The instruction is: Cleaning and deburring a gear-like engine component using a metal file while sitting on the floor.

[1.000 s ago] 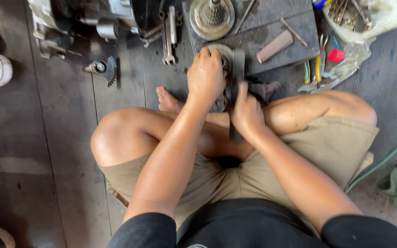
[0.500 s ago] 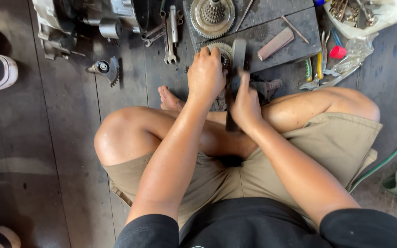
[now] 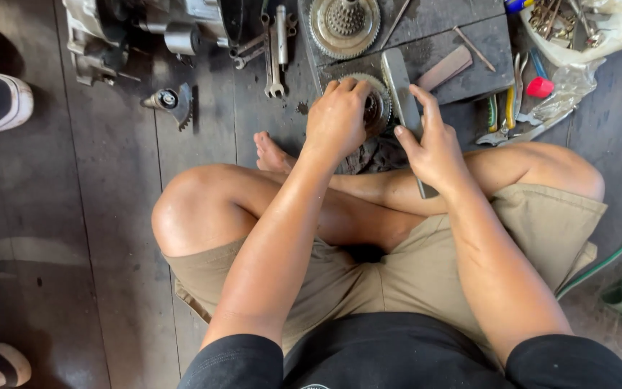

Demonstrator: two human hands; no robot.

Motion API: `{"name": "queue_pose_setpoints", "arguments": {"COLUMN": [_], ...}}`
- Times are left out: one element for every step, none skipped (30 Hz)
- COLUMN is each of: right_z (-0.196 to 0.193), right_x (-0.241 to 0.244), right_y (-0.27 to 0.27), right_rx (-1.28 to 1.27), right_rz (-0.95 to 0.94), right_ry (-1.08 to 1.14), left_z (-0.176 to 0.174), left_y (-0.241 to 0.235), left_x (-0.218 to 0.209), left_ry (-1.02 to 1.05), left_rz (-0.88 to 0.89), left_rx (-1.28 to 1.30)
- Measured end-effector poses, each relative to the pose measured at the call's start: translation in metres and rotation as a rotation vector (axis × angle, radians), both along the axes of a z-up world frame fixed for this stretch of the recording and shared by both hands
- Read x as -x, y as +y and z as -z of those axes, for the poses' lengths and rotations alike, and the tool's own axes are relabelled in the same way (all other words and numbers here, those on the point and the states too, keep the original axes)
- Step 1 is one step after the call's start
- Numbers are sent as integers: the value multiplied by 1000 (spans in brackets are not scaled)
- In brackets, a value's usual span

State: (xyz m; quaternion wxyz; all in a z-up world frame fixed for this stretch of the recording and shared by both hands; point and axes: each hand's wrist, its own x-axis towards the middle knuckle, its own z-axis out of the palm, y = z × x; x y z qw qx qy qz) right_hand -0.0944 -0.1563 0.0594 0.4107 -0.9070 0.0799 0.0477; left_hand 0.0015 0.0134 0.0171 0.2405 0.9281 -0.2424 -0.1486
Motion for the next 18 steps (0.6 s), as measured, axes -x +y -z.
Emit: {"name": "queue_pose_setpoints", "arguments": {"right_z": [-7,-14,-6,2,11,22,34,45,39,33,27,25,23,21,23,23,24,27], "right_x": [6,9,13,16,20,12,4,-5,-9,-15,-21,-12,-3,5,8,17,25,16], "right_y": [0,0,4,10,15,17,19,20,20,22,25,25,26,26,27,27,26,24], "right_rx": [77,155,155,199,243,241,288,339,341,328,314,309,398,491,490,530,571,573], "right_rz": [-36,-68,-62,-90,-118,-111,-124,-141,-137,-125,-112,-117,-146,-173,-176,-169,-162,-160], "right_ry": [76,145,149,131,112,118,29,-62,-59,-50,-40,-42,-30,-22,-28,33,93,105], "left_z": [-3,-8,-5,-4,-2,-2,-1,-1,2,4,7,7,7,7,5,4,3,4], "left_y": [-2,-5,-6,-6,-7,-7,-8,-9,-12,-12,-11,-11,-10,-11,-9,-10,-11,-10], "left_x": [2,1,2,2,2,3,4,5,8,10,12,13,14,12,8,9,9,9], "left_ry": [-5,-18,-14,-19,-23,-18,-12,-8,-6,-100,-194,-196,-194,-196,-201,-175,-149,-138], "left_rz": [-28,-52,-46,-55,-64,-57,-54,-55,-51,-104,-157,-162,-156,-150,-154,-144,-133,-129], "left_rx": [1,2,3,-23,-49,-50,-61,-68,-66,-42,-18,-24,-18,-8,-9,-11,-13,-9]}}
